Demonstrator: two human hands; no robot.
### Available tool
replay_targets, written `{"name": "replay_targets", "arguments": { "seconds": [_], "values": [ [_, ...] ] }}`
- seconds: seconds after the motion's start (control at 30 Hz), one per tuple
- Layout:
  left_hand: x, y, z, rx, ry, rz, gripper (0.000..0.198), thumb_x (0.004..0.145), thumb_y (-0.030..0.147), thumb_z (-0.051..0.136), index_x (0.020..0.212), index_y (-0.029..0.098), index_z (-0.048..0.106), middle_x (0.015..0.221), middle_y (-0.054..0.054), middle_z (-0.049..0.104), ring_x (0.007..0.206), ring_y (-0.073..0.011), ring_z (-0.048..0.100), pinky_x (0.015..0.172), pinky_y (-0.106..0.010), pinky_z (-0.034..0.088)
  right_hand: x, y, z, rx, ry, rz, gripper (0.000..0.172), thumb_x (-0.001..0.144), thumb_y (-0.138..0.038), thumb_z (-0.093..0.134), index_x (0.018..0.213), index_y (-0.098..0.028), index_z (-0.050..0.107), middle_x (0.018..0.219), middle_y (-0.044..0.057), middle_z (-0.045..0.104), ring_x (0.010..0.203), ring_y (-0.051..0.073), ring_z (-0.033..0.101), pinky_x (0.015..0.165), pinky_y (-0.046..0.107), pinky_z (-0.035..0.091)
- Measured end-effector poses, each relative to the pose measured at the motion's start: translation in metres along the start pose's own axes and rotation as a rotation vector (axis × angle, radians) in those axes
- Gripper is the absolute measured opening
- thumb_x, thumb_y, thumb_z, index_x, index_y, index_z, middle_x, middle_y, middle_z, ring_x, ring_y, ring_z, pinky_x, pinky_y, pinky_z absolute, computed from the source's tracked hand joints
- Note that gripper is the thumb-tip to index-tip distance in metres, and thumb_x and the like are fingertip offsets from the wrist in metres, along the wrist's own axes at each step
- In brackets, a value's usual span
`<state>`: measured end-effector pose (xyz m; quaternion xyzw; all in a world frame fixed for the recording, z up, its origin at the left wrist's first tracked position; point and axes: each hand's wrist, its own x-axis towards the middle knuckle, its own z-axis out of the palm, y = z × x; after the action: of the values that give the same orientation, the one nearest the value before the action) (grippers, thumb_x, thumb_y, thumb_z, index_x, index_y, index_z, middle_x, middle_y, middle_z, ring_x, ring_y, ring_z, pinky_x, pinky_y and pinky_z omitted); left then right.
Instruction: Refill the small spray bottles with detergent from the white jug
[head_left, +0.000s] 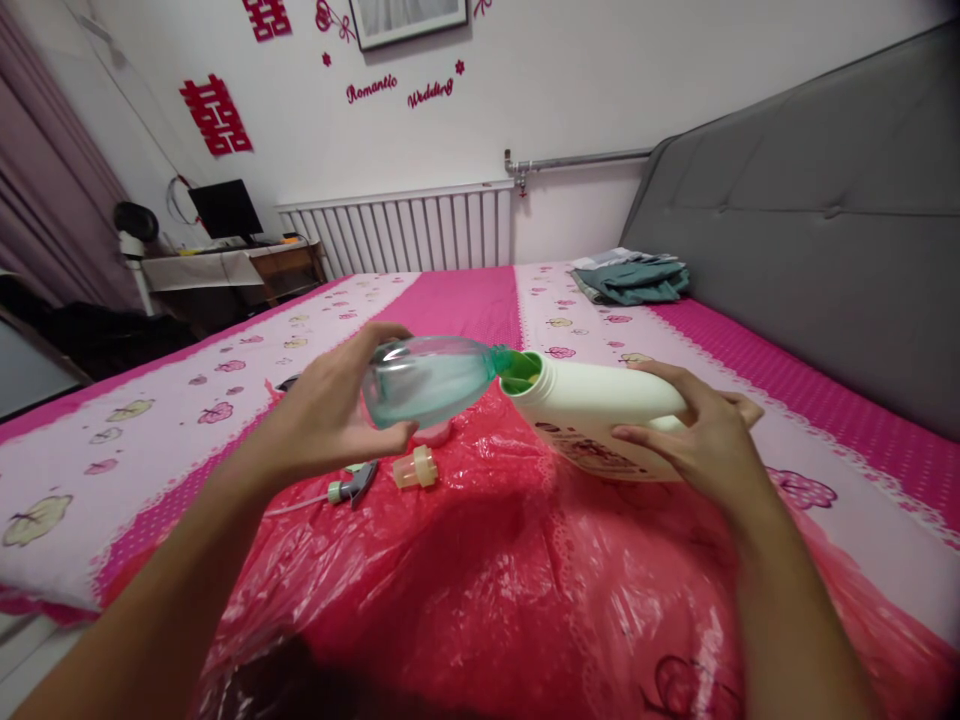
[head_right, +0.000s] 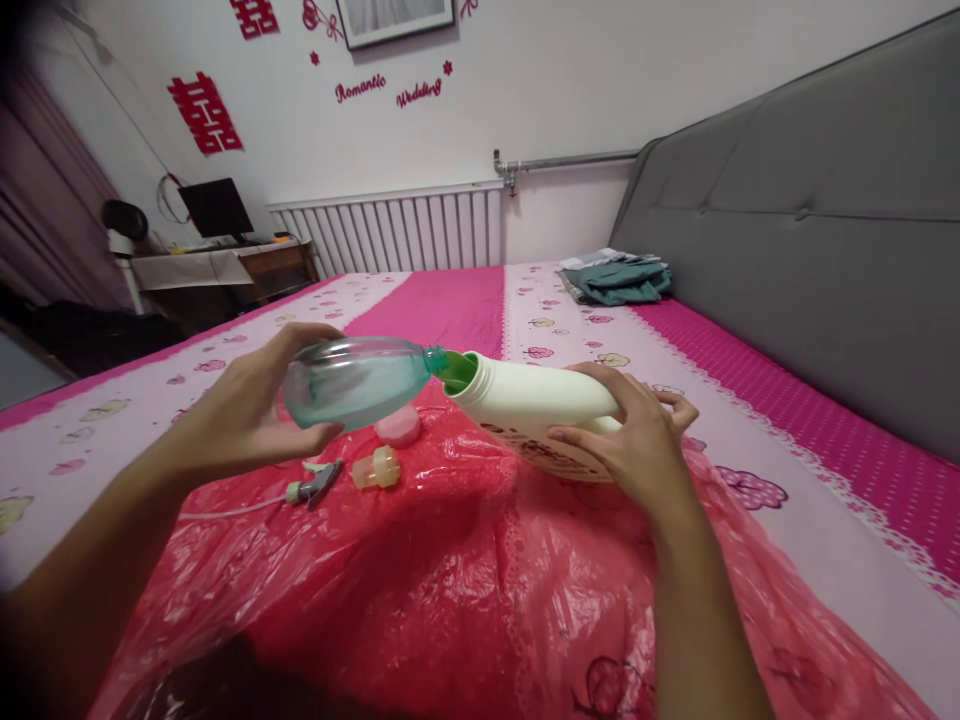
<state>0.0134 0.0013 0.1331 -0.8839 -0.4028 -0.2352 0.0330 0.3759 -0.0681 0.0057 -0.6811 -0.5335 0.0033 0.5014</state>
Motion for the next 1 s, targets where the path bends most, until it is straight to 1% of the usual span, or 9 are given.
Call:
{"name": "replay_targets", "arguments": {
  "seconds": [0.13,0.27,0.43,0.6,0.67,0.77,0.87,1.0],
  "values": [
    [0.0007,0.0027,-0.0027,0.016,-0.021,0.0,0.071,0.07,0.052,0.068,0.132,0.024,0.049,0.121,-0.006,0.065,0.102,-0.0186,0.063,0.088,-0.033,0.051,-0.0005,-0.0003,-0.0009,-0.008,-0.021,0.023,0.085,0.058,-0.094,0.071,0.123,-0.039,0.075,0.129,0.005,0.073,0.126,0.041,0.048,0.109,0.058,0.028],
    [0.0023,0.0055,-0.0032,0.016,-0.03,-0.015,0.072,0.069,0.051,0.067,0.133,0.023,0.049,0.125,-0.007,0.064,0.105,-0.0196,0.063,0.092,-0.035,0.052,0.0001,-0.001,0.0002,-0.005,-0.023,0.035,0.088,0.056,-0.096,0.07,0.123,-0.039,0.075,0.132,0.004,0.073,0.127,0.041,0.047,0.11,0.058,0.028],
    [0.0036,0.008,-0.0048,0.019,-0.03,-0.015,0.072,0.069,0.051,0.068,0.133,0.025,0.051,0.125,-0.005,0.065,0.107,-0.0199,0.064,0.093,-0.036,0.052,0.0005,-0.0013,0.0002,-0.004,-0.02,0.037,0.098,0.051,-0.103,0.065,0.124,-0.038,0.075,0.132,0.005,0.073,0.129,0.043,0.046,0.11,0.058,0.029],
    [0.0043,0.0078,-0.0062,0.029,-0.02,0.01,0.07,0.07,0.051,0.068,0.134,0.026,0.051,0.125,-0.004,0.066,0.108,-0.0197,0.065,0.092,-0.034,0.053,0.0005,-0.0019,0.0001,0.006,-0.021,0.035,0.099,0.051,-0.105,0.063,0.122,-0.037,0.076,0.137,0.005,0.071,0.129,0.043,0.048,0.111,0.059,0.028],
    [0.0045,0.0076,-0.0062,0.032,-0.017,0.012,0.07,0.07,0.051,0.068,0.134,0.026,0.051,0.126,-0.004,0.066,0.109,-0.02,0.066,0.091,-0.034,0.053,0.0003,-0.0016,0.0004,0.016,-0.022,0.039,0.098,0.051,-0.104,0.064,0.122,-0.037,0.076,0.137,0.005,0.071,0.129,0.043,0.048,0.11,0.059,0.028],
    [0.0047,0.0076,-0.0064,0.037,-0.018,0.007,0.071,0.07,0.053,0.068,0.135,0.027,0.05,0.126,-0.004,0.066,0.11,-0.0206,0.066,0.091,-0.035,0.053,-0.0003,-0.0003,0.0008,0.017,-0.022,0.035,0.092,0.056,-0.1,0.066,0.123,-0.037,0.076,0.137,0.005,0.071,0.129,0.043,0.048,0.11,0.059,0.029],
    [0.0047,0.0081,-0.007,0.04,-0.02,0.014,0.073,0.072,0.054,0.068,0.136,0.028,0.049,0.132,-0.004,0.065,0.115,-0.0223,0.066,0.094,-0.037,0.054,-0.0006,0.0013,0.0007,0.009,-0.02,0.035,0.087,0.059,-0.096,0.069,0.123,-0.037,0.075,0.136,0.004,0.071,0.129,0.042,0.048,0.109,0.058,0.029],
    [0.0048,0.0086,-0.0078,0.052,-0.022,0.02,0.073,0.072,0.055,0.068,0.138,0.028,0.048,0.135,-0.005,0.064,0.119,-0.0239,0.066,0.096,-0.038,0.055,-0.0004,0.0026,0.0003,0.008,-0.024,0.024,0.084,0.062,-0.093,0.069,0.124,-0.037,0.075,0.138,0.003,0.071,0.131,0.043,0.046,0.109,0.056,0.028]
  ]
}}
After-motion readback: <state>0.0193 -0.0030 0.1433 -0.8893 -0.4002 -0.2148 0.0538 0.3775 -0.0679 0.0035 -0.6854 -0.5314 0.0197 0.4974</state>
